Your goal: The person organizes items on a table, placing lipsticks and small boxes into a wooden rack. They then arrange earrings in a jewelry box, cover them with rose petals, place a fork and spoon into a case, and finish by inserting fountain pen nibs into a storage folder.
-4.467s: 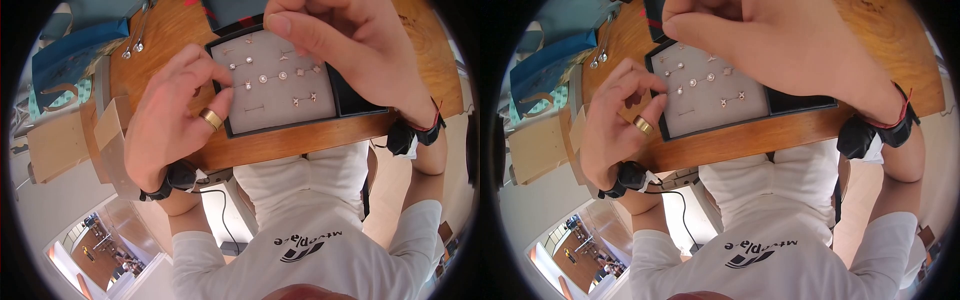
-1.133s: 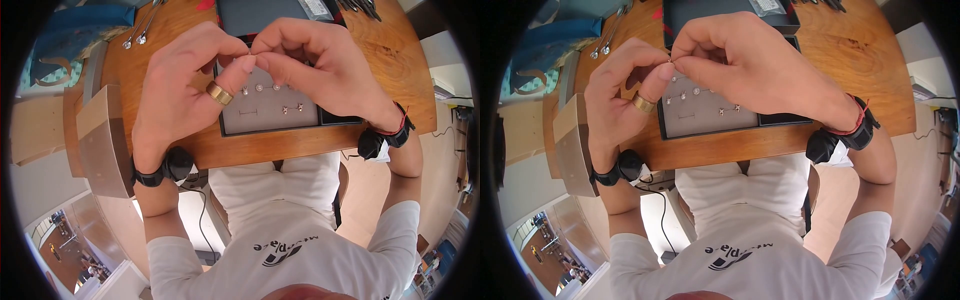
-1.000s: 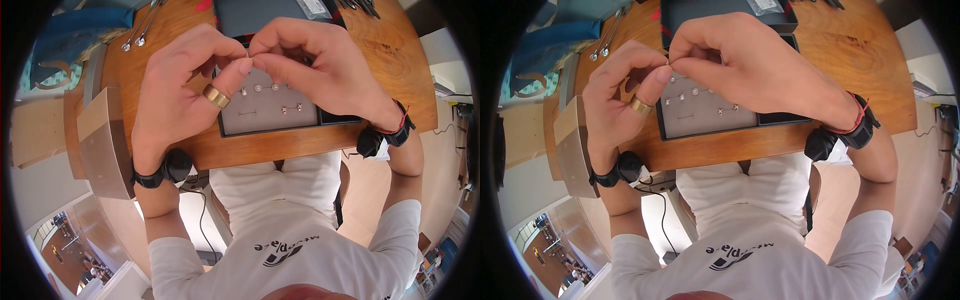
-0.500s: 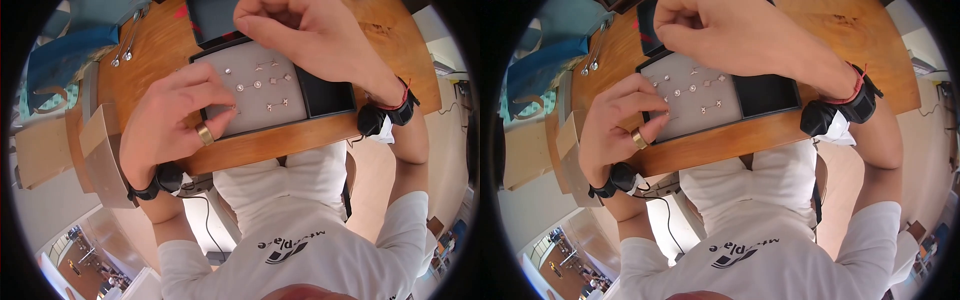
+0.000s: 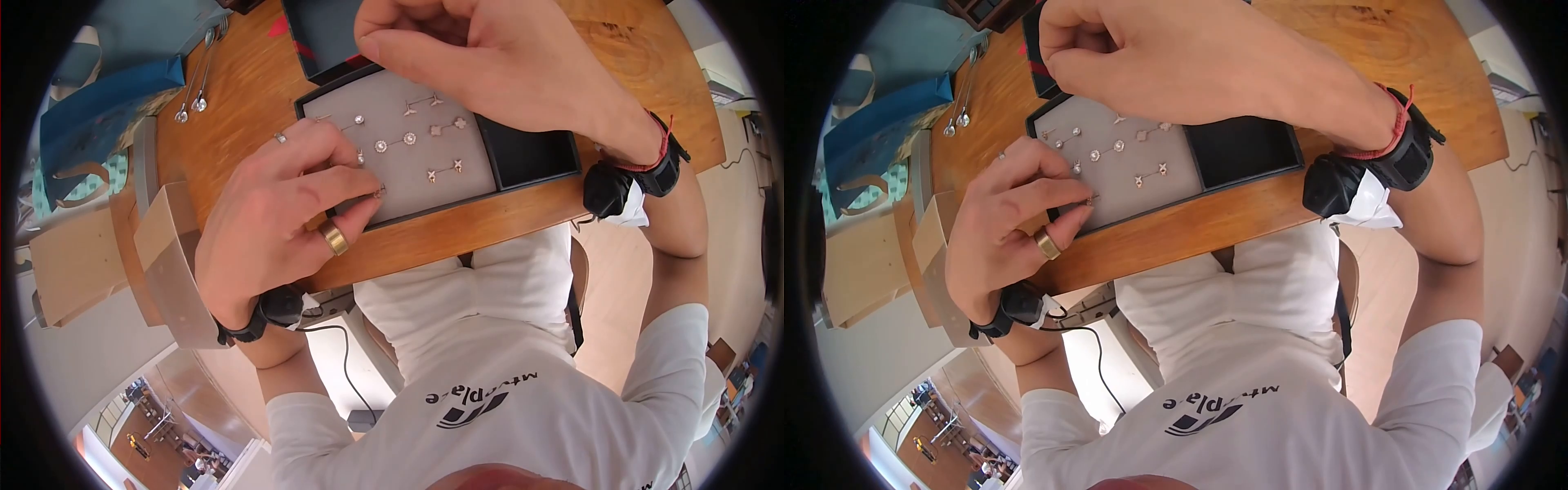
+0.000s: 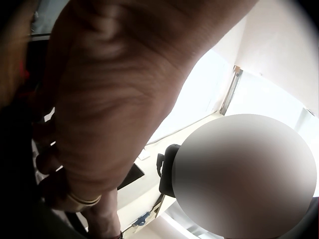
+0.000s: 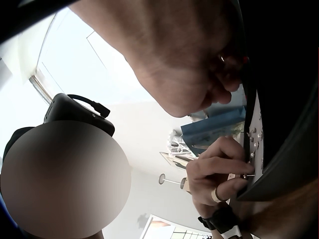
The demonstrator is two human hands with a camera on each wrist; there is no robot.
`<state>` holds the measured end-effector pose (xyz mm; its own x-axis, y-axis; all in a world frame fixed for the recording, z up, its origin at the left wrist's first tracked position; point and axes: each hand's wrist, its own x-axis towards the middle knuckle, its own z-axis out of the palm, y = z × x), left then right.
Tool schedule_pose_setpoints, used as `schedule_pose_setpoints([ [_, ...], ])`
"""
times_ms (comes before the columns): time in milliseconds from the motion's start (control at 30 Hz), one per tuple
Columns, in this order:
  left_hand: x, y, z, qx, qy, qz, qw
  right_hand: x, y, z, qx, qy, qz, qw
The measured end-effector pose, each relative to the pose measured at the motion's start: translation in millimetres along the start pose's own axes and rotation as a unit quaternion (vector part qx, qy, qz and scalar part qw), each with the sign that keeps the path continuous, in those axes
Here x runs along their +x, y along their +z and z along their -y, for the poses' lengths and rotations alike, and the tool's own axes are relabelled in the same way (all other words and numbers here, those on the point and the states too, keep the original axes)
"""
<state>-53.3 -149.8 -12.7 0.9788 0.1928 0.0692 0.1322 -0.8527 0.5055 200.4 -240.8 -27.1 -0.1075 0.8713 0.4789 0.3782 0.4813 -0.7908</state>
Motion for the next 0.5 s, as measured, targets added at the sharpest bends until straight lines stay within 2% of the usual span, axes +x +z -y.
schedule_pose_setpoints([
  [267, -2.0, 1.0, 0.0, 0.015, -0.005, -0.013, 1.0, 0.5, 0.3, -2.3, 0.014, -0.013, -0.001, 1.0],
  [367, -0.3, 1.8, -1.8, 0.02, 0.001, -0.014, 1.0, 2.9, -0.7, 0.3, 0.002, 0.021, 0.017, 1.0],
  [433, 1.1, 2.3, -3.4, 0.021, 0.003, -0.014, 1.0, 3.0, -1.1, 1.4, 0.041, 0.053, 0.022, 0.998],
  [500, 2.1, 2.9, -4.3, 0.024, 0.008, -0.012, 1.0, 2.9, -1.1, 1.0, 0.036, 0.049, 0.022, 0.998],
])
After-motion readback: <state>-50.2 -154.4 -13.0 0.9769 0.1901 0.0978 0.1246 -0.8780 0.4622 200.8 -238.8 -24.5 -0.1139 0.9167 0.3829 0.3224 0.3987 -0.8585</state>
